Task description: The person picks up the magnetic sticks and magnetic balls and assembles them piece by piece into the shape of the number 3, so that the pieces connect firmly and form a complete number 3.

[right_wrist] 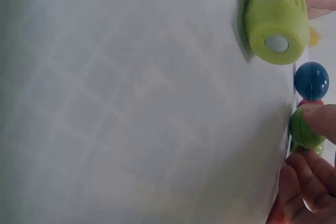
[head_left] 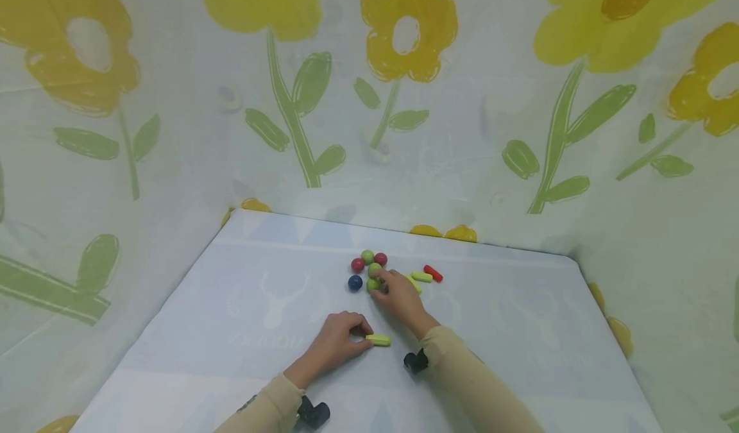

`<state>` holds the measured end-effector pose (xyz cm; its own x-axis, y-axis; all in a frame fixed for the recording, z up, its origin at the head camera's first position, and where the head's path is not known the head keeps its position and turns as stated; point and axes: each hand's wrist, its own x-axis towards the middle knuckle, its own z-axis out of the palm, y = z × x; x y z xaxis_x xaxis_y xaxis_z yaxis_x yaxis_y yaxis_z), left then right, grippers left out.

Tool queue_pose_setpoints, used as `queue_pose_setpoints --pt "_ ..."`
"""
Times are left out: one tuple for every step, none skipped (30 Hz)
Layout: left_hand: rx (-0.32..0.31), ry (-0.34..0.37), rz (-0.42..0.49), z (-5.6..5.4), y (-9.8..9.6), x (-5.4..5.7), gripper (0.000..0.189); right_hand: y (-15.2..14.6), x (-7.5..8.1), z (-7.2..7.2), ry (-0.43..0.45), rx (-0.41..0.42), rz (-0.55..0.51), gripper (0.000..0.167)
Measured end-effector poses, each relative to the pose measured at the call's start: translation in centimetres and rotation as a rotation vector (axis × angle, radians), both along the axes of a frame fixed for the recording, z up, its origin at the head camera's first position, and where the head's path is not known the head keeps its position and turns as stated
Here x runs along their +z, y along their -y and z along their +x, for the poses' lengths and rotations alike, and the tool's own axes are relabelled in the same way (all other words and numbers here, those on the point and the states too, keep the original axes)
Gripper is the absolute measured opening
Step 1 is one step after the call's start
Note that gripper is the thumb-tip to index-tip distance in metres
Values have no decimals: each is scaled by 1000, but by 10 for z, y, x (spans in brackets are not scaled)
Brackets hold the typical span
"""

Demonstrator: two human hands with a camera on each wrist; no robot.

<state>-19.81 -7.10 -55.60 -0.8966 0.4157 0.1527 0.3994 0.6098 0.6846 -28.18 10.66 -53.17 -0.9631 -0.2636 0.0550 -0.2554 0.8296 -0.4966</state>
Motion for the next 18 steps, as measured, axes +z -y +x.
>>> queue_pose_setpoints --pt "0 -1 0 0 0 0 11 -1 0 0 -1 2 5 32" --pt "1 -3 0 0 0 0 12 -1 0 1 4 0 7 32" --pt "1 -6 1 0 -1 0 12 -2 0 2 10 -3 10 32" --pt "3 -10 2 0 -1 1 12 -2 0 2 18 -7 12 32" --pt "4 -13 3 0 0 0 12 -3 0 3 22 -6 9 32" --pt "5 -21 3 0 0 0 12 -4 -1 4 27 -7 9 33" --pt "5 -26 3 0 0 0 12 -5 -1 5 31 -6 12 33" --pt "6 -30 2 0 0 0 13 -7 -1 6 34 -6 8 33" --pt "8 -31 -1 0 0 0 13 -9 -1 8 33 0 6 33" --pt "10 -30 -4 0 0 1 13 -11 -1 9 29 6 3 32" --pt "11 -31 -7 0 0 1 13 -13 -2 11 25 14 -2 31" --pt "12 -31 -10 0 -1 1 13 -16 -2 13 23 18 -10 30" --pt "14 -25 -10 0 -1 1 13 -18 -2 15 22 21 -22 30" --pt "16 -20 -12 0 -1 2 13 -21 -1 18 26 23 -41 29" --pt "15 -22 -9 0 -1 2 13 -23 -1 21 29 26 -54 28" --pt "14 -22 -9 0 -1 1 13 -26 -1 23 31 27 -69 28" --pt "12 -25 -8 0 -1 1 13 -29 -1 26 35 25 -78 28" --pt "11 -28 -8 0 -1 1 13 -31 -1 28 40 21 -84 27"
